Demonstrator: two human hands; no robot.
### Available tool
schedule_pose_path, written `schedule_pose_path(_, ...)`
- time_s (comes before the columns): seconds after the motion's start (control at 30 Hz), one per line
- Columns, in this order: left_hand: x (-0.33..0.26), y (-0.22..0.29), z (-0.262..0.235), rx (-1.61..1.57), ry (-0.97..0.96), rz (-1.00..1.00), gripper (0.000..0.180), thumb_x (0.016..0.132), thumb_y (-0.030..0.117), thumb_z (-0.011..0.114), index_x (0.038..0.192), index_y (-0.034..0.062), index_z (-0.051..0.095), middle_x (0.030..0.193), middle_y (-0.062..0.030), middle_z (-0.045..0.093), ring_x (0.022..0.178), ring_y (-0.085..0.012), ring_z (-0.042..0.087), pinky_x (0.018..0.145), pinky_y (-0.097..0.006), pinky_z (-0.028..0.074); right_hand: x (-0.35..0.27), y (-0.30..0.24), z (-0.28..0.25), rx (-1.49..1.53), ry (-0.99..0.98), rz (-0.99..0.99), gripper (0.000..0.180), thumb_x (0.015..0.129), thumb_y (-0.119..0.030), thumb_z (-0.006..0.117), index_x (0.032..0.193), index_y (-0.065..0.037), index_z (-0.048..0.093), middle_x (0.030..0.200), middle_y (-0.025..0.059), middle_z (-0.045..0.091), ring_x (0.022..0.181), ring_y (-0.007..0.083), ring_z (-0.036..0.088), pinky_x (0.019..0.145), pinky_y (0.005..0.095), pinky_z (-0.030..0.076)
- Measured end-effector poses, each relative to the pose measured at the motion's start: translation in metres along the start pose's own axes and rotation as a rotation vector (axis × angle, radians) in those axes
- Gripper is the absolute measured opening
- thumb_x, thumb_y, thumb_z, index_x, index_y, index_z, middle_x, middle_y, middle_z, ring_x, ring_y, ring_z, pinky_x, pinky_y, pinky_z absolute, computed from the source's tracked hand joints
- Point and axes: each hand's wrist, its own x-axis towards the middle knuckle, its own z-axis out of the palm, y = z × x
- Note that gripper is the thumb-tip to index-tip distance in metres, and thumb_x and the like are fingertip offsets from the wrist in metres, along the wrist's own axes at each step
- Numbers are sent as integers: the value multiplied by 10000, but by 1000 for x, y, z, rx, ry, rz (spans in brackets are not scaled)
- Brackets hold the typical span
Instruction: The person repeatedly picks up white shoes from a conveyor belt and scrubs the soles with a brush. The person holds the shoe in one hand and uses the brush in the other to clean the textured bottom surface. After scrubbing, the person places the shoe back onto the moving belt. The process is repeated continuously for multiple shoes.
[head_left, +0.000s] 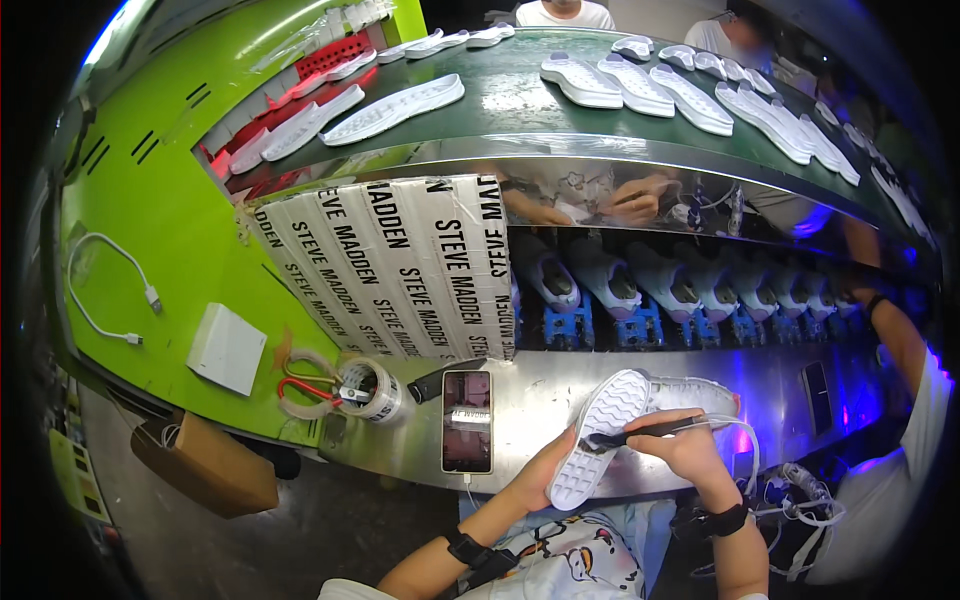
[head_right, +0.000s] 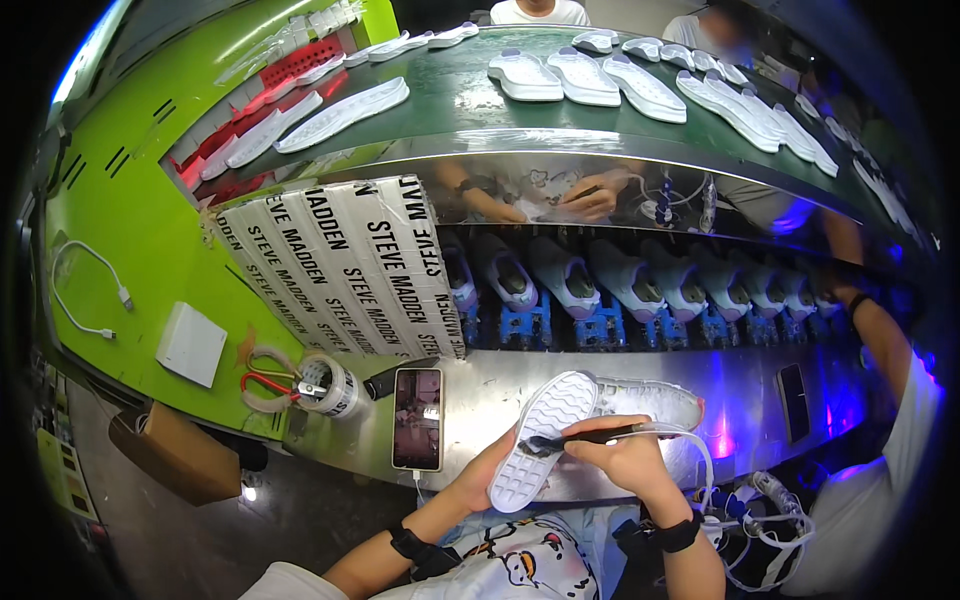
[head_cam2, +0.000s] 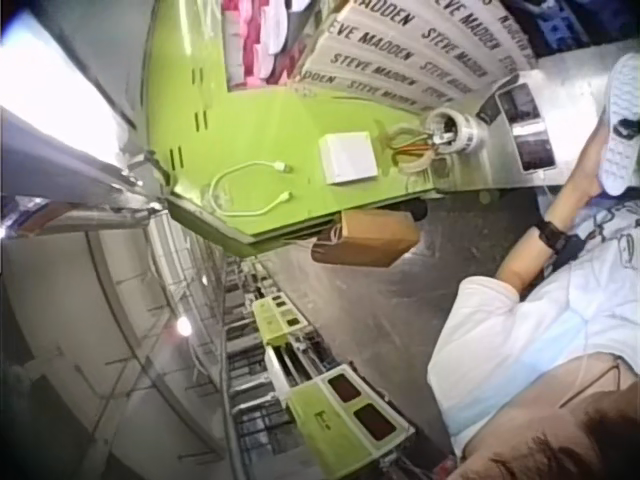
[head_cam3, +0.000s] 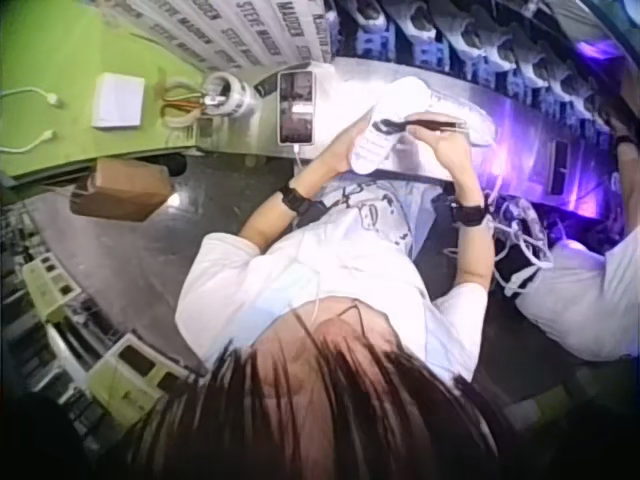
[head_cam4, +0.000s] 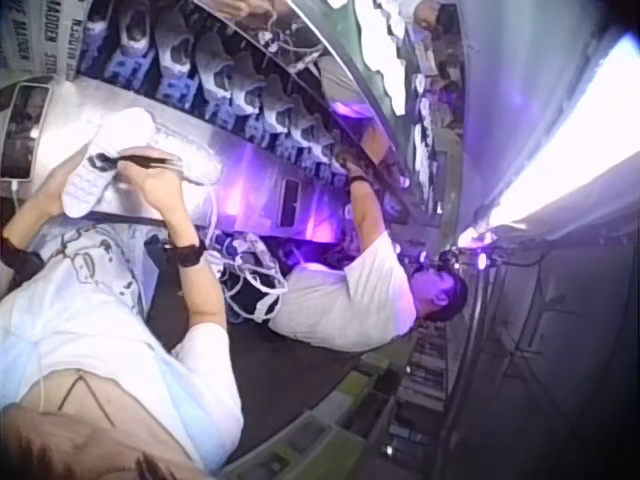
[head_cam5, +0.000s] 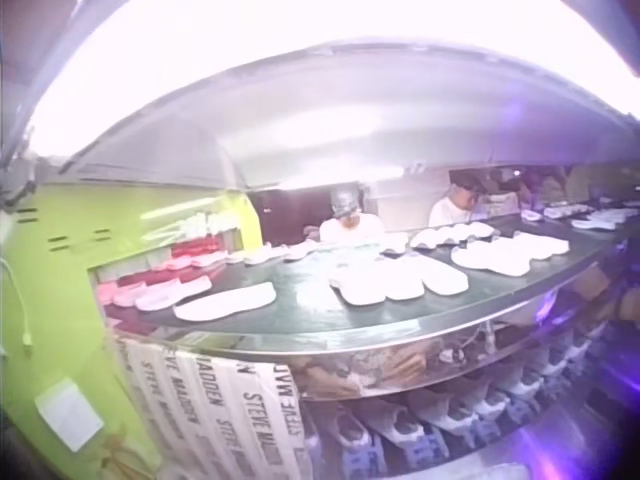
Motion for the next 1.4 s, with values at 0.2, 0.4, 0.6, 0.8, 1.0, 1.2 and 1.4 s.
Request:
schedule_pose_path(0.2,9,11,-11,-96,-18,6,548,987,479,338,1362,88,422,1213,-149,588,1033,-274,620,863,-420,522,12,11,27,-160,425,-352,153,728,-34,733,880,-13,725,852,109,700,738,155,644,675,261,496)
schedule_pose_path(0.4,11,8,-24,-441,-122,6,551,993,452,299,1379,74,406,1243,-181,565,1077,-317,594,935,-451,482,-2,14,65,-508,349,-803,208,698,0,727,896,-65,719,918,124,691,750,237,635,742,320,482)
schedule_pose_path(0.6,18,12,-22,-339,156,154,504,964,423,422,1325,74,465,1145,-201,573,988,-328,589,913,-420,491,-7,-10,67,-337,467,-619,246,739,13,698,981,-32,687,780,104,648,720,217,611,679,302,458)
schedule_pose_path(0.8,26,27,-18,-635,-298,57,584,962,500,370,1343,61,435,1080,-244,565,917,-338,599,797,-399,537,-32,-12,72,-196,42,-554,269,725,-15,711,991,-54,706,884,83,695,718,202,612,713,305,474)
schedule_pose_path(1.0,24,58,-4,-74,-294,-125,526,975,370,426,1285,-54,466,1124,-229,614,941,-293,656,817,-373,548,-31,-19,27,-225,-513,-362,289,770,-49,696,1059,-56,696,1008,132,697,965,232,669,848,300,517)
schedule_pose_path(1.2,56,74,14,476,-367,-480,388,951,183,527,1240,-75,538,1153,-161,630,992,-173,640,851,-302,526,-35,-20,16,-595,-476,-589,254,769,-84,673,1020,-85,705,1002,57,701,852,251,654,744,318,526)
schedule_pose_path(1.4,69,77,15,595,-307,-746,426,967,309,497,1208,-29,589,1081,-155,668,807,-139,671,687,-231,542,-35,-27,-7,-542,-405,-737,201,712,-72,714,913,-73,724,941,23,698,878,223,615,765,334,516)
